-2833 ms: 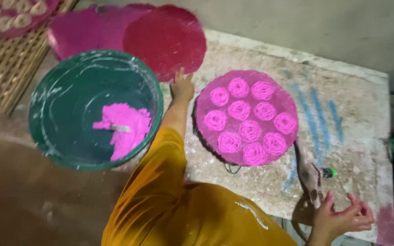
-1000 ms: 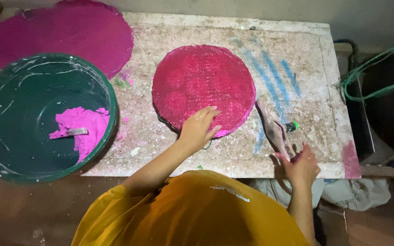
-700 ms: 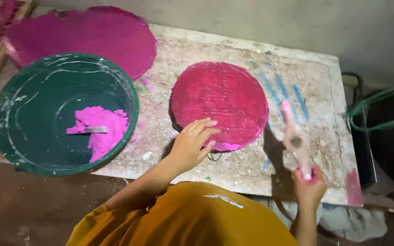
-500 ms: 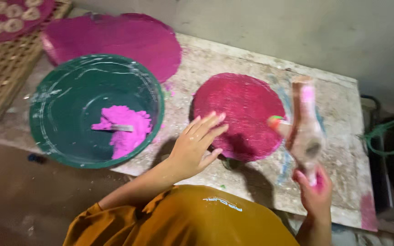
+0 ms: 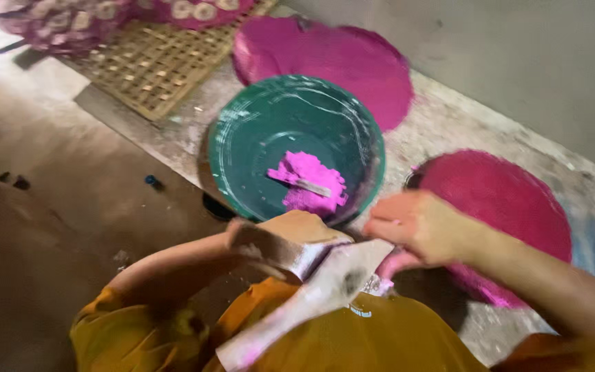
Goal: The person pipes bright pink batter in spiral nests onto round pink trays using a handheld extruder press, refilling the tool from a green basin of batter. They stack the filled trays, place them into a steamer pot on a stove, and continue piping more batter nests onto additional trays.
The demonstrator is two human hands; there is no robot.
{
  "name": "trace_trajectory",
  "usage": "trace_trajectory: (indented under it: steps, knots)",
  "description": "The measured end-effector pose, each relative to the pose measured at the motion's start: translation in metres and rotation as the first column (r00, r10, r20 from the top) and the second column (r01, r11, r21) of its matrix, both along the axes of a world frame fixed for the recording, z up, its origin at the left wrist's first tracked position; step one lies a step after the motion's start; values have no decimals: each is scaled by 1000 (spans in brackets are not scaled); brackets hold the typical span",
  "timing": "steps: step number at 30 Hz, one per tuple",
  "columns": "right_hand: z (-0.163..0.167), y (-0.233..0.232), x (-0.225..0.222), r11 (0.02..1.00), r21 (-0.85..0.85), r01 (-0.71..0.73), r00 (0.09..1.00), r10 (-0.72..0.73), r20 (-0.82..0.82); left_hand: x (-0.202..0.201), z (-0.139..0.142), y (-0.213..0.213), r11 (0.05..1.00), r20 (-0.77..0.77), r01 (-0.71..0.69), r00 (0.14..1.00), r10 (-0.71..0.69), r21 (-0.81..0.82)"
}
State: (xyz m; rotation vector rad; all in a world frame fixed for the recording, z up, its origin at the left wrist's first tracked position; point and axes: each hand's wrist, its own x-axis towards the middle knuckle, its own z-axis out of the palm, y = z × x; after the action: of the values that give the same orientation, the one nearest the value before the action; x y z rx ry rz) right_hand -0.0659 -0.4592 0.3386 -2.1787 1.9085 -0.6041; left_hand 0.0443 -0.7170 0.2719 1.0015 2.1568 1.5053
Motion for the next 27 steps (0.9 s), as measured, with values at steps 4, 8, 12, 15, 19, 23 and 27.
trace_trajectory:
  steps: [4, 8, 12, 15, 19, 23, 27]
  knots:
    - [-5, -48, 20, 951, 297, -87, 824, -98, 558, 16, -3, -42, 996, 22, -80, 997, 79, 37]
    - [-13, -72, 21, 982, 94, -165, 641, 34, 767, 26, -15, -90, 985, 79, -153, 986, 147, 77]
    - [-20, -54, -14, 991, 121, 51, 896, -98, 433, 9, -34, -161, 894, 281, -407, 895, 348, 189]
    - [-33, -41, -49, 969, 18, 248, 927, -232, -294, -12, -57, -202, 846, 486, -455, 826, 285, 277]
    - [-35, -51, -90, 972, -211, 101, 700, -220, -679, -33, -104, -182, 849, 805, -418, 593, -14, 323]
    - [-15, -86, -87, 907, -397, 139, 633, -389, -669, -46, -145, -119, 693, 796, -486, 566, -215, 532]
    - [-8, -108, -41, 705, -479, 524, 802, -598, -4, -64, -153, -94, 603, 616, -706, 674, 408, 372]
